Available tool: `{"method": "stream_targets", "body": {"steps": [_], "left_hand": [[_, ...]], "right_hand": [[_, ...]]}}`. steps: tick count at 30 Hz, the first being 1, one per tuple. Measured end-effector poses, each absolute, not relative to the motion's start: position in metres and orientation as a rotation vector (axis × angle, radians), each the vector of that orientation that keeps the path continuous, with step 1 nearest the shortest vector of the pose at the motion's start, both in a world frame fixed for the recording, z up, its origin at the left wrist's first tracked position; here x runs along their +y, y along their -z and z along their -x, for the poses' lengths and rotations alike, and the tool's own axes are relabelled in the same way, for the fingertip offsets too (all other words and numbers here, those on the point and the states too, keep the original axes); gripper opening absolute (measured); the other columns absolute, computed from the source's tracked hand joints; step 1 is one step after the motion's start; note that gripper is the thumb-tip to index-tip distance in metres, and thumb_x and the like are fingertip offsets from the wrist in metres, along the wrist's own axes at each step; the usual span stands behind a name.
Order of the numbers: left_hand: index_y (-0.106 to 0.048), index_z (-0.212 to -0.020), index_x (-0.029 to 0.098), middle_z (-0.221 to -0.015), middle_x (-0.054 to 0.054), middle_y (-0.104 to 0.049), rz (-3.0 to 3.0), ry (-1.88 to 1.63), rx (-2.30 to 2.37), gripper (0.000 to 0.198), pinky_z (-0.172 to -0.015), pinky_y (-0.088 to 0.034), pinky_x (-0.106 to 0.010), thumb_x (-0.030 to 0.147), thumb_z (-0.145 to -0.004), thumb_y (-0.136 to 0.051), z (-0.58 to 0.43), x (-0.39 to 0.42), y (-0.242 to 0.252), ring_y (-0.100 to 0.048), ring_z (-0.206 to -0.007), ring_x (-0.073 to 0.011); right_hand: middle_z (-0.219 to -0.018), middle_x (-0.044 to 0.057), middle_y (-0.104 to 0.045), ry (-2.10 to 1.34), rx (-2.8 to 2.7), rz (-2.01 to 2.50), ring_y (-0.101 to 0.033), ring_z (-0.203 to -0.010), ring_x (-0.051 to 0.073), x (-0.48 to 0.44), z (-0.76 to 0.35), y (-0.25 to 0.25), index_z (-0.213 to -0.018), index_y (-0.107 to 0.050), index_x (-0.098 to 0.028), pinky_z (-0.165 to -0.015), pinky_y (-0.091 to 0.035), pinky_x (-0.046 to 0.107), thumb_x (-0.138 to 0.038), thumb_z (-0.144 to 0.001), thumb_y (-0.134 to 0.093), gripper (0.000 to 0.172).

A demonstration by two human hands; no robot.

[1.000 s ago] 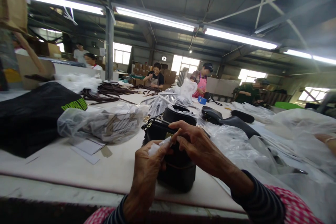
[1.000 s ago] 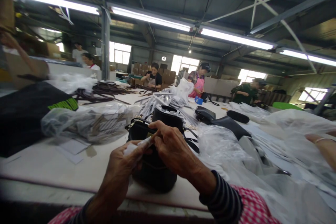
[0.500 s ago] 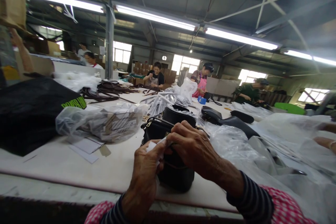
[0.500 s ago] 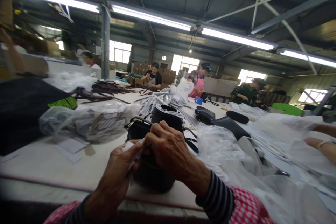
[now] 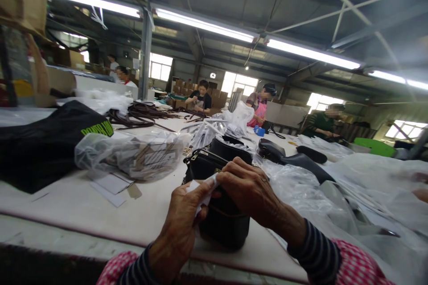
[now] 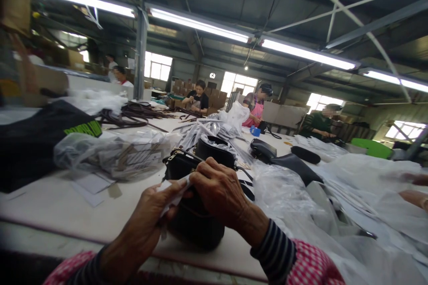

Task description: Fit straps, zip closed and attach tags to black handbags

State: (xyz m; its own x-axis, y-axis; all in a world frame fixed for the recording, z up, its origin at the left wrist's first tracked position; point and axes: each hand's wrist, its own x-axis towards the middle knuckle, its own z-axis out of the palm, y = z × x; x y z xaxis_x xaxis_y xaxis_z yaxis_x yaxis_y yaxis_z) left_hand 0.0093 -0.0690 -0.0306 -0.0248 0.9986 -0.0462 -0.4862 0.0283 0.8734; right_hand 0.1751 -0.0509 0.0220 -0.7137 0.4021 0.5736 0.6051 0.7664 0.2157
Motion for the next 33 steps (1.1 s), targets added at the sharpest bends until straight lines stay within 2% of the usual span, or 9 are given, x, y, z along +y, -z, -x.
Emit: {"method": "stream_targets", "body": {"steps": [3,7,17,23,27,33], "left_hand": [[-0.073,-0.082,0.009,-0.068,-0.008,-0.067,-0.776,-1.405,0.844,0.045,-0.040,-0.016,-0.016,0.045,-0.060,-0.088,-0.010,-0.069,0.028,-0.032,-0.042,-0.0015],[-0.071,-0.079,0.009,-0.065,-0.005,-0.066,-0.801,-1.420,0.864,0.046,-0.039,-0.016,-0.016,0.048,-0.061,-0.088,-0.011,-0.071,0.029,-0.032,-0.041,-0.0011],[-0.071,-0.083,0.009,-0.068,-0.007,-0.067,-0.808,-1.470,0.859,0.050,-0.039,-0.022,-0.015,0.048,-0.059,-0.089,-0.017,-0.070,0.034,-0.042,-0.046,-0.0045],[-0.070,-0.084,0.008,-0.065,-0.006,-0.067,-0.699,-1.473,0.851,0.052,-0.039,-0.020,-0.015,0.045,-0.054,-0.092,-0.017,-0.075,0.036,-0.034,-0.044,-0.0023],[-0.071,-0.087,0.008,-0.070,-0.009,-0.070,-0.632,-1.515,0.853,0.055,-0.039,-0.021,-0.015,0.045,-0.052,-0.092,-0.022,-0.081,0.037,-0.036,-0.047,-0.0033],[-0.072,-0.087,0.009,-0.070,-0.005,-0.068,-0.598,-1.563,0.856,0.057,-0.039,-0.023,-0.014,0.046,-0.050,-0.095,-0.029,-0.082,0.042,-0.035,-0.047,-0.0028]], "right_hand": [[-0.100,0.006,-0.066,0.476,-2.395,0.796,-0.051,-0.094,0.022,-0.053,-0.174,-0.024,-0.099,-0.070,-0.019,-0.080,-0.044,0.033,-0.015,-0.096,-0.060,0.010],[-0.097,0.005,-0.068,0.286,-2.357,0.908,-0.053,-0.093,0.022,-0.055,-0.171,-0.026,-0.105,-0.068,-0.019,-0.081,-0.046,0.034,-0.005,-0.087,-0.067,0.023],[-0.092,0.005,-0.069,0.178,-2.292,0.950,-0.058,-0.089,0.021,-0.058,-0.166,-0.026,-0.103,-0.070,-0.019,-0.076,-0.048,0.033,-0.002,-0.087,-0.063,0.025],[-0.100,0.003,-0.068,0.017,-2.261,0.921,-0.060,-0.095,0.019,-0.059,-0.173,-0.029,-0.117,-0.066,-0.021,-0.080,-0.048,0.032,-0.004,-0.088,-0.064,0.033],[-0.098,0.002,-0.067,0.008,-2.216,0.923,-0.059,-0.093,0.018,-0.058,-0.177,-0.031,-0.113,-0.066,-0.021,-0.080,-0.047,0.032,0.000,-0.086,-0.063,0.035],[-0.100,0.005,-0.066,0.107,-2.288,0.911,-0.055,-0.097,0.020,-0.067,-0.171,-0.031,-0.106,-0.070,-0.020,-0.084,-0.047,0.033,-0.010,-0.094,-0.061,0.018]]}}
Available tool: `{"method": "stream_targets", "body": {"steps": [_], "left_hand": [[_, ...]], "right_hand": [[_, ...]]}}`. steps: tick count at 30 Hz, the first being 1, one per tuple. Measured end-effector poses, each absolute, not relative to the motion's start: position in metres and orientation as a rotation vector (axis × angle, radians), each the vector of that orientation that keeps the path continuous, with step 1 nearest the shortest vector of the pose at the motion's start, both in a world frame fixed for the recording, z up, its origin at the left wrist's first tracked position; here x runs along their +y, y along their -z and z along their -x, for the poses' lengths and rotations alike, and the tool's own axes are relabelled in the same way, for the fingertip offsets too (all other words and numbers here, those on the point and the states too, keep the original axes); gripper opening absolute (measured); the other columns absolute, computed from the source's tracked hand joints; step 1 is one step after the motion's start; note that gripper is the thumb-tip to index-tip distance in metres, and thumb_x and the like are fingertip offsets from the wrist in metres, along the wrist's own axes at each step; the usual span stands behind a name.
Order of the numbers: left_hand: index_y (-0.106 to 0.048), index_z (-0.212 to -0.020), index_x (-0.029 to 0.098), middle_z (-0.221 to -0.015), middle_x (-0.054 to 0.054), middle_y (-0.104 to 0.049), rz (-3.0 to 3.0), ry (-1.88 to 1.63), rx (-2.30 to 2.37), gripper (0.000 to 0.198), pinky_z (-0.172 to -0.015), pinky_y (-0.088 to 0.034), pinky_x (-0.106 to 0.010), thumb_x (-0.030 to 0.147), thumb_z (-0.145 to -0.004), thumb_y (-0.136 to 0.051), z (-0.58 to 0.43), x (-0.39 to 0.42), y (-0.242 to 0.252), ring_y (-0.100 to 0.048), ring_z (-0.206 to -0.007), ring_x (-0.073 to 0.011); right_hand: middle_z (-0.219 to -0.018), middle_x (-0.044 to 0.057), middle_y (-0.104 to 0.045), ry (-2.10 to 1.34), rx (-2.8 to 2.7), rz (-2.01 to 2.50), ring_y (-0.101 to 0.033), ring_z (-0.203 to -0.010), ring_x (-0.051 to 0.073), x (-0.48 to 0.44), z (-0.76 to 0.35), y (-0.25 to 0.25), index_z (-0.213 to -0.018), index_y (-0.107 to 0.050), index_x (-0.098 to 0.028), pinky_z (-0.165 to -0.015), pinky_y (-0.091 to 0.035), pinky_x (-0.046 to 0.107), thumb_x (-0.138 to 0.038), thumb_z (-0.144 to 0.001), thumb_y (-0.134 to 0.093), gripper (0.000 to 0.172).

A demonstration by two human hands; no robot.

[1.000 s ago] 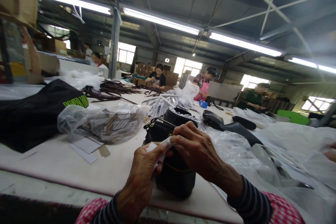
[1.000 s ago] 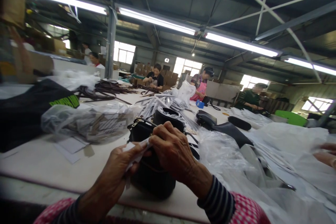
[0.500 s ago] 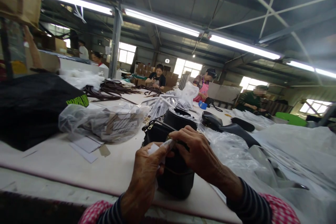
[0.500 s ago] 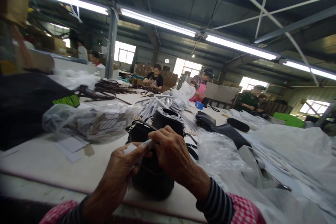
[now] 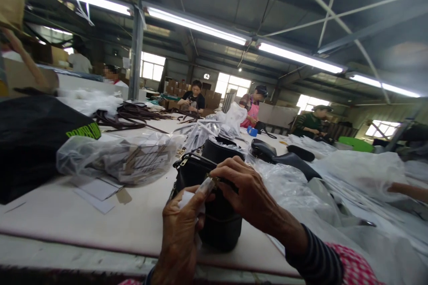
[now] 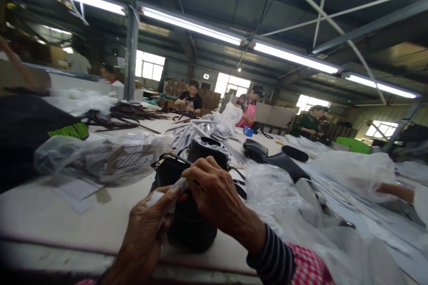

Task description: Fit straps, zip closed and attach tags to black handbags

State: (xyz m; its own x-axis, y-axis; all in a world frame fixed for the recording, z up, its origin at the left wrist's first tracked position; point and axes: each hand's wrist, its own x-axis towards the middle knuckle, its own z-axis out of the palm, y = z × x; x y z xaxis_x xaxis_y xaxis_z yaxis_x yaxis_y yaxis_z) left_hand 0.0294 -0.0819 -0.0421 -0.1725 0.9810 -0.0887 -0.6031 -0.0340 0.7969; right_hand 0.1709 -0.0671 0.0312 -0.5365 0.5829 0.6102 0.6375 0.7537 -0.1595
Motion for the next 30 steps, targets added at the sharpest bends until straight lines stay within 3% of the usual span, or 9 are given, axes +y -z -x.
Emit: {"method": "stream_targets", "body": {"steps": [7,13,20,30], "left_hand": [[-0.070,-0.089,0.013,-0.070,-0.002,-0.066,-0.657,-1.633,0.905,0.055,-0.040,-0.027,-0.014,0.050,-0.055,-0.094,-0.033,-0.081,0.049,-0.041,-0.048,-0.0047],[-0.069,-0.097,0.015,-0.073,-0.005,-0.070,-0.757,-1.631,1.010,0.059,-0.040,-0.027,-0.016,0.058,-0.061,-0.089,-0.032,-0.079,0.053,-0.041,-0.046,-0.0055],[-0.070,-0.096,0.015,-0.070,-0.004,-0.067,-0.929,-1.573,1.044,0.057,-0.039,-0.029,-0.016,0.063,-0.067,-0.082,-0.024,-0.077,0.049,-0.041,-0.044,-0.0064],[-0.074,-0.091,0.013,-0.064,-0.003,-0.064,-1.077,-1.510,1.080,0.063,-0.038,-0.025,-0.017,0.067,-0.061,-0.085,-0.012,-0.072,0.041,-0.039,-0.043,-0.0066]], "right_hand": [[-0.095,0.004,-0.064,0.182,-2.479,1.091,-0.057,-0.092,0.018,-0.063,-0.162,-0.047,-0.099,-0.073,-0.020,-0.077,-0.042,0.029,-0.015,-0.097,-0.061,0.013],[-0.087,-0.001,-0.070,-0.107,-2.733,1.017,-0.060,-0.082,0.014,-0.037,-0.160,-0.078,-0.095,-0.076,-0.021,-0.074,-0.039,0.026,-0.016,-0.087,-0.069,0.012],[-0.073,-0.003,-0.067,-0.262,-2.849,1.125,-0.057,-0.071,0.012,-0.022,-0.150,-0.095,-0.081,-0.077,-0.017,-0.066,-0.036,0.024,-0.015,-0.079,-0.074,0.004],[-0.068,-0.002,-0.067,-0.395,-2.781,1.149,-0.056,-0.066,0.012,-0.019,-0.150,-0.093,-0.077,-0.078,-0.016,-0.061,-0.036,0.023,-0.014,-0.076,-0.070,0.008]]}}
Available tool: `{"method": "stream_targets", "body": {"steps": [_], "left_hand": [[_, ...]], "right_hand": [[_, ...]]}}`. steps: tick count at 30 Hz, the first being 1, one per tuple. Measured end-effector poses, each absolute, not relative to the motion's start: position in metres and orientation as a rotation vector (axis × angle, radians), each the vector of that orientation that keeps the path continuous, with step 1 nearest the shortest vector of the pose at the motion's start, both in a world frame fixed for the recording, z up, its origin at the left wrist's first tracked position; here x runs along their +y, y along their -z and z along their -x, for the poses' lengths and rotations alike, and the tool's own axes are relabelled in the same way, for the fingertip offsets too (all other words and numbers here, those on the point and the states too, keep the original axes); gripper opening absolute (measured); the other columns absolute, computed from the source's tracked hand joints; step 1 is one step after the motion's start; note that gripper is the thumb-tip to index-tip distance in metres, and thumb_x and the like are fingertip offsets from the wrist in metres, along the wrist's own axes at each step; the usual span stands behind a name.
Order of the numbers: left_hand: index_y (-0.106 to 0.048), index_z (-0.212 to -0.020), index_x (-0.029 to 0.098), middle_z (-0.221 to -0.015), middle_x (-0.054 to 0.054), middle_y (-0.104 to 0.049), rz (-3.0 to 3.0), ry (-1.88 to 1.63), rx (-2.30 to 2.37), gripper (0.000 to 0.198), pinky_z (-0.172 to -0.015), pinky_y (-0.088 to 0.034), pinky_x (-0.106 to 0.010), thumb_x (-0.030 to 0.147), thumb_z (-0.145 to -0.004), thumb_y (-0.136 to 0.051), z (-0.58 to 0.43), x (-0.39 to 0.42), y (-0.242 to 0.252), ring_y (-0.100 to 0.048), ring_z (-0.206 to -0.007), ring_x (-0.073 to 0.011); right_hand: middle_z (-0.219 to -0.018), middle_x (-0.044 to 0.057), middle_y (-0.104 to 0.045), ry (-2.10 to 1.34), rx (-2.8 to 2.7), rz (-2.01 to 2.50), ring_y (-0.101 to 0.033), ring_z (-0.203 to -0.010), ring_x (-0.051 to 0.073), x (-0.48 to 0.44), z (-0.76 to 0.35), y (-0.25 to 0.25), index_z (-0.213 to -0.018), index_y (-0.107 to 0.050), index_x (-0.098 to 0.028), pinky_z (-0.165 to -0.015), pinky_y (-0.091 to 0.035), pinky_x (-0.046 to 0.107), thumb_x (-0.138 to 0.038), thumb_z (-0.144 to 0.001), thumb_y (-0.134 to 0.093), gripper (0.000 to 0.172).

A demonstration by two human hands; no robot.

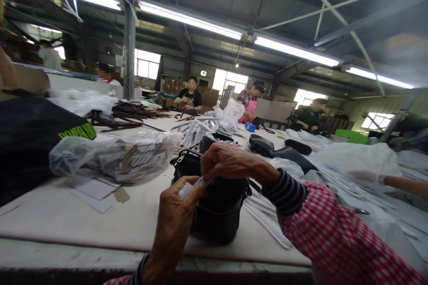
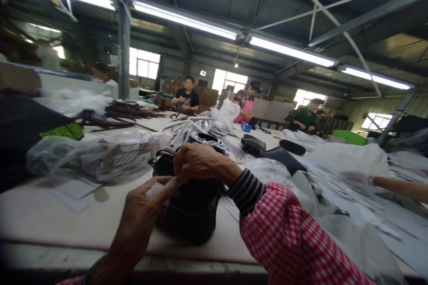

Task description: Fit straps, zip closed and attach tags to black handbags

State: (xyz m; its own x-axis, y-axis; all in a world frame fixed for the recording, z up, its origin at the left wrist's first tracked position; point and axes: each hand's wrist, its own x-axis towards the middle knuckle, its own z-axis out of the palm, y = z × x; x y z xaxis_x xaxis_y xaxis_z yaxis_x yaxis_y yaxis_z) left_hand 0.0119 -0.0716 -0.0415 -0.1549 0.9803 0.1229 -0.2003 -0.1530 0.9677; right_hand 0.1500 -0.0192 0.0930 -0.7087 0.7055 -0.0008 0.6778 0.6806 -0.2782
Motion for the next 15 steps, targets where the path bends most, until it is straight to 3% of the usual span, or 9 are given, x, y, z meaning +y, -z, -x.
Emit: {"method": "stream_targets", "body": {"steps": [10,15], "left_hand": [[-0.073,-0.085,0.012,-0.063,-0.002,-0.062,-1.022,-1.502,1.075,0.053,-0.040,-0.025,-0.017,0.058,-0.062,-0.087,-0.012,-0.070,0.038,-0.039,-0.045,-0.0060],[-0.070,-0.080,0.011,-0.061,-0.001,-0.061,-0.879,-1.527,1.008,0.052,-0.040,-0.020,-0.017,0.054,-0.058,-0.089,-0.019,-0.073,0.039,-0.033,-0.045,-0.0039]], "right_hand": [[-0.067,-0.002,-0.065,-0.461,-2.779,1.086,-0.058,-0.067,0.012,-0.013,-0.150,-0.089,-0.078,-0.077,-0.014,-0.059,-0.038,0.022,-0.013,-0.073,-0.070,0.009],[-0.085,0.001,-0.070,-0.617,-2.504,0.897,-0.060,-0.079,0.013,-0.022,-0.164,-0.083,-0.094,-0.076,-0.013,-0.070,-0.044,0.022,-0.010,-0.080,-0.067,0.017]]}}
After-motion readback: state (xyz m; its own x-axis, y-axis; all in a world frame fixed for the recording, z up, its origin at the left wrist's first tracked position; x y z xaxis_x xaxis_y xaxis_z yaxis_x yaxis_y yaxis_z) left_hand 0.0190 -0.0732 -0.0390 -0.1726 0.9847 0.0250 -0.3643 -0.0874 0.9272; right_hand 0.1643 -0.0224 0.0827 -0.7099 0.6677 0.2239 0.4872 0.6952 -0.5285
